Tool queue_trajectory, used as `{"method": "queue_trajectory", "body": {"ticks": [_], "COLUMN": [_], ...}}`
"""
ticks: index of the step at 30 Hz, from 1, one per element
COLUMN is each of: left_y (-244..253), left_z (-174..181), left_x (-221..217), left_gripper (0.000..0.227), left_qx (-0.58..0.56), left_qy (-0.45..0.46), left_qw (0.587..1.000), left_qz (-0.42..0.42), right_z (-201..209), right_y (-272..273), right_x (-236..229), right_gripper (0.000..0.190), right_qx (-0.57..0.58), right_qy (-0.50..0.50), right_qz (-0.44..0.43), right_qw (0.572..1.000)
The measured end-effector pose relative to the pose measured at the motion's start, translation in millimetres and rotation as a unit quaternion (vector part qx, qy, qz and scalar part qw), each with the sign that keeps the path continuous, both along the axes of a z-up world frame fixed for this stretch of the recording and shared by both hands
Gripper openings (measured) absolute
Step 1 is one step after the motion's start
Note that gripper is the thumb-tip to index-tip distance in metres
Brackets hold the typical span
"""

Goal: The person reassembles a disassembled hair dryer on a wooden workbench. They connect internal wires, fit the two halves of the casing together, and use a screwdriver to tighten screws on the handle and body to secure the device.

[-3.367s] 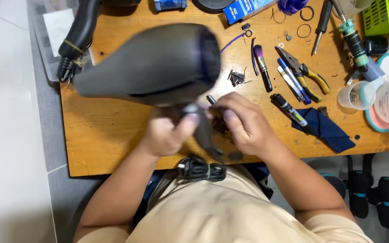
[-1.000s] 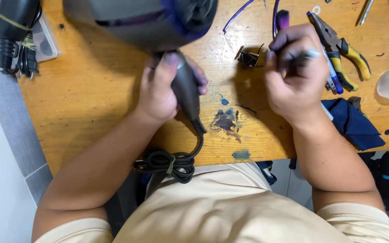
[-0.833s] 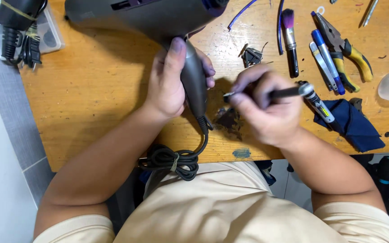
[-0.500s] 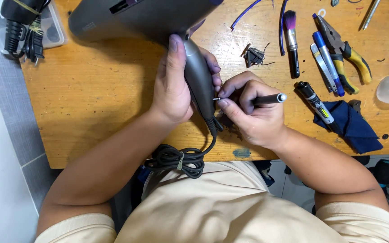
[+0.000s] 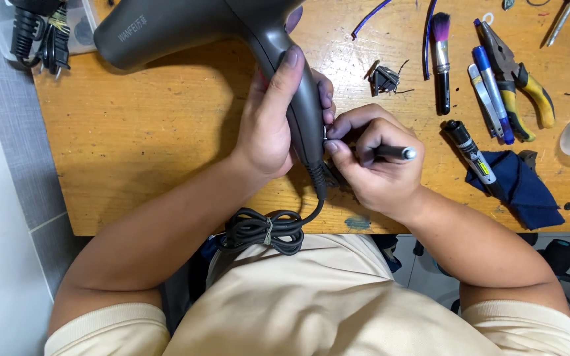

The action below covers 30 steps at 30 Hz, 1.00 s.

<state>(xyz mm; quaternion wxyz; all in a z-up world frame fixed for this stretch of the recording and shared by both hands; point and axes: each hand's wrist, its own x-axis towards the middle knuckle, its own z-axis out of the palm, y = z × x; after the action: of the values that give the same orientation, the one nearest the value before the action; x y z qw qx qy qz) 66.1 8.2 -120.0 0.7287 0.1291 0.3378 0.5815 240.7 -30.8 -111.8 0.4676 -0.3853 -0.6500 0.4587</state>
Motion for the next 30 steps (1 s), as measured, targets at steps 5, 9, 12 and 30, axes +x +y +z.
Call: {"method": "queue_trajectory", "body": {"ticks": [5,9,12,30], "left_y": [3.4,4.2,1.5,0.2], "left_z": [6.2,9.6,-3.8,6.1], "left_x": [1.7,5.0,5.6,2.3], "left_gripper": [0.08,0.046,0.069,0.056], "left_qx": [-0.043,-0.06,-0.022,-0.009], "left_qy": [0.083,0.13,0.137,0.174], "left_qw": [0.996,0.989,0.989,0.984], "left_qz": [0.014,0.044,0.056,0.044], "right_z": [-4.0,-6.4,-8.7,-9.7], "right_y": [-2.4,-2.7,-1.6,-5.1], "right_x": [-0.5,-5.2,-7.8,-11.5], "right_gripper": [0.044,0.045,0.044,0.042], "right_qx": [-0.033,-0.059,-0.111,-0.144], "right_qy": [0.02,0.033,0.064,0.11], "right_qz": [0.012,0.007,0.002,-0.023], "right_qw": [0.999,0.998,0.992,0.983]}}
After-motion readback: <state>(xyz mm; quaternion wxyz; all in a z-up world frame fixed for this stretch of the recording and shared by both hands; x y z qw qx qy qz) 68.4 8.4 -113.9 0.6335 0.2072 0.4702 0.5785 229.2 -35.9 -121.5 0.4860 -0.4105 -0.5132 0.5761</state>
